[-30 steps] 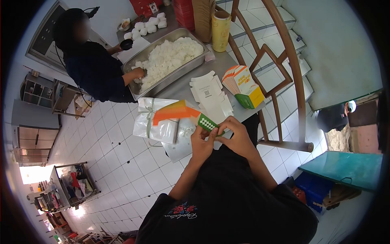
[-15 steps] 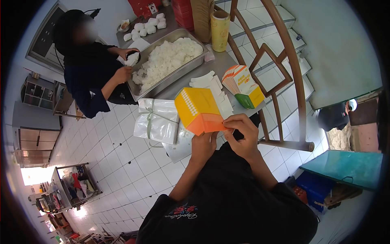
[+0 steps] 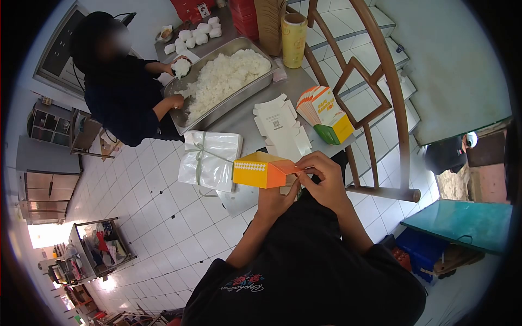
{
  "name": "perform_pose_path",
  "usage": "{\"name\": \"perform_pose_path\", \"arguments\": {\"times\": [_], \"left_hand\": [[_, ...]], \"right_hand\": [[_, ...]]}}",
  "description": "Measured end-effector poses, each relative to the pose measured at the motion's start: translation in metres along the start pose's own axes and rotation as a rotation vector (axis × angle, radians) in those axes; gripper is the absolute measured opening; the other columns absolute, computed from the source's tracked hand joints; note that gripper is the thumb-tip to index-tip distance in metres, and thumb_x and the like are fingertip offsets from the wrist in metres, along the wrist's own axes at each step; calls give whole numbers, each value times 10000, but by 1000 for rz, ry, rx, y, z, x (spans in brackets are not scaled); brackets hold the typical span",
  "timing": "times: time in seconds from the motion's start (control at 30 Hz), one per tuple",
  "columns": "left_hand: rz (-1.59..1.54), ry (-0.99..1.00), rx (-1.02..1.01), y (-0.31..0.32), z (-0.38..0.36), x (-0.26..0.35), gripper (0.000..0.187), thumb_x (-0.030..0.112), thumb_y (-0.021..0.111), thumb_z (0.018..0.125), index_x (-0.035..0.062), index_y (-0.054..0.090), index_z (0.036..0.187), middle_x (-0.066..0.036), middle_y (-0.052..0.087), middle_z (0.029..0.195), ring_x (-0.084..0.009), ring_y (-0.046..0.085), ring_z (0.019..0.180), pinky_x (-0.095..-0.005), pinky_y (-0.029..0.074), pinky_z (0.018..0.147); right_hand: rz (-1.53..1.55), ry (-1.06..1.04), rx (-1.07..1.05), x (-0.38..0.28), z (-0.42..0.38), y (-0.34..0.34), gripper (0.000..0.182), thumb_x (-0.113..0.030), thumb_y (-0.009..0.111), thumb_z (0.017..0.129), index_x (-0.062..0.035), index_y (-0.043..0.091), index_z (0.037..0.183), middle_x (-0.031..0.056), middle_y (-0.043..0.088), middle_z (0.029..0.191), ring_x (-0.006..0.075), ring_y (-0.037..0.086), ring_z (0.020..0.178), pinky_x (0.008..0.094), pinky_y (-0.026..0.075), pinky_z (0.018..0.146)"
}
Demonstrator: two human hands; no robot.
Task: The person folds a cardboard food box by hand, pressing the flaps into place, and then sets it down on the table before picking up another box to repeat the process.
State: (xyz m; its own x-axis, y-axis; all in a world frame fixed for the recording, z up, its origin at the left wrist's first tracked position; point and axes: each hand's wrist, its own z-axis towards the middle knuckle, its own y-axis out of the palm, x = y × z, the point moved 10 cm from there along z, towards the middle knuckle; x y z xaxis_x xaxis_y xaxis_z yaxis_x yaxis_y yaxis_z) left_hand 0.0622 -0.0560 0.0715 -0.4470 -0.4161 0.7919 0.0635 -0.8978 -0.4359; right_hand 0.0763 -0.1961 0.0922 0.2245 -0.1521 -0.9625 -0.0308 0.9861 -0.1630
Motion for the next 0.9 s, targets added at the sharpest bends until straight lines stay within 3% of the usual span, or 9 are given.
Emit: {"name": "perform_pose_path", "arguments": {"times": [0.03, 0.1, 0.13, 0.2, 0.33, 0.57, 0.63, 0.77, 0.9], "left_hand": [[0, 0, -1, 1, -3, -2, 270, 72, 761, 874, 31, 670, 1125, -160, 677, 1027, -381, 663, 935, -425, 530, 818], [-35, -73, 2, 3, -12, -14, 212, 33, 728, 916, -1, 665, 1115, -135, 696, 1076, -228, 696, 991, -335, 536, 872], [-35, -72, 1, 2, -11, -14, 212, 33, 728, 916, -1, 665, 1115, -135, 696, 1076, -228, 696, 991, -335, 536, 872], [-458, -395, -57, 12, -16, -44, 147, 0, 684, 957, -18, 676, 1103, -114, 711, 1086, -197, 695, 1012, -334, 540, 910], [-892, -442, -48, 13, -9, -39, 261, -34, 685, 958, -41, 628, 1213, -128, 694, 1175, -213, 677, 1106, -371, 549, 992], [-729, -401, -127, 6, -1, -32, 383, -13, 758, 909, -39, 608, 1261, -123, 701, 1169, -209, 706, 1046, -367, 579, 946], [-590, -491, -149, 8, -10, -48, 340, 61, 807, 880, 0, 688, 1193, -81, 730, 1139, -153, 691, 1025, -297, 552, 889], [-507, -473, -132, 9, -15, -55, 351, 74, 847, 830, 11, 713, 1148, -63, 747, 1077, -149, 699, 978, -285, 550, 849], [-501, -509, 114, -5, -20, -57, 238, 25, 833, 847, -23, 729, 1055, -62, 748, 954, -137, 704, 851, -267, 572, 763]], "right_hand": [[0, 0, 0, -2, 1, -2, 145, 30, 713, 865, 54, 690, 1006, 124, 665, 1022, 205, 729, 924, 303, 621, 803], [-74, -9, -24, -8, 3, -5, 118, 16, 715, 882, 49, 692, 993, 117, 663, 1013, 183, 718, 881, 301, 593, 750], [-74, -9, -23, -10, 4, -8, 118, 16, 715, 882, 49, 692, 993, 117, 663, 1013, 183, 718, 881, 301, 593, 750], [-107, -11, -20, -14, 5, -12, 74, 31, 730, 893, 41, 700, 960, 108, 662, 990, 171, 685, 908, 281, 549, 747], [-189, -67, -64, -24, 3, -8, 99, 21, 755, 862, 17, 716, 954, 101, 668, 992, 205, 691, 895, 307, 549, 777], [-264, -77, -82, -21, 0, -9, 146, 29, 766, 828, -3, 738, 968, 82, 677, 1001, 215, 694, 903, 309, 547, 805], [-239, -70, -93, -19, 0, -7, 146, 30, 767, 826, -3, 744, 967, 83, 678, 998, 212, 695, 905, 307, 547, 801], [-198, -65, -158, -13, -1, 1, 143, 0, 762, 848, -15, 763, 990, 81, 681, 973, 213, 703, 888, 310, 552, 787], [-196, -58, -176, -15, 1, 7, 150, -46, 759, 877, -31, 773, 1025, 74, 683, 953, 213, 709, 864, 310, 556, 771]]}}
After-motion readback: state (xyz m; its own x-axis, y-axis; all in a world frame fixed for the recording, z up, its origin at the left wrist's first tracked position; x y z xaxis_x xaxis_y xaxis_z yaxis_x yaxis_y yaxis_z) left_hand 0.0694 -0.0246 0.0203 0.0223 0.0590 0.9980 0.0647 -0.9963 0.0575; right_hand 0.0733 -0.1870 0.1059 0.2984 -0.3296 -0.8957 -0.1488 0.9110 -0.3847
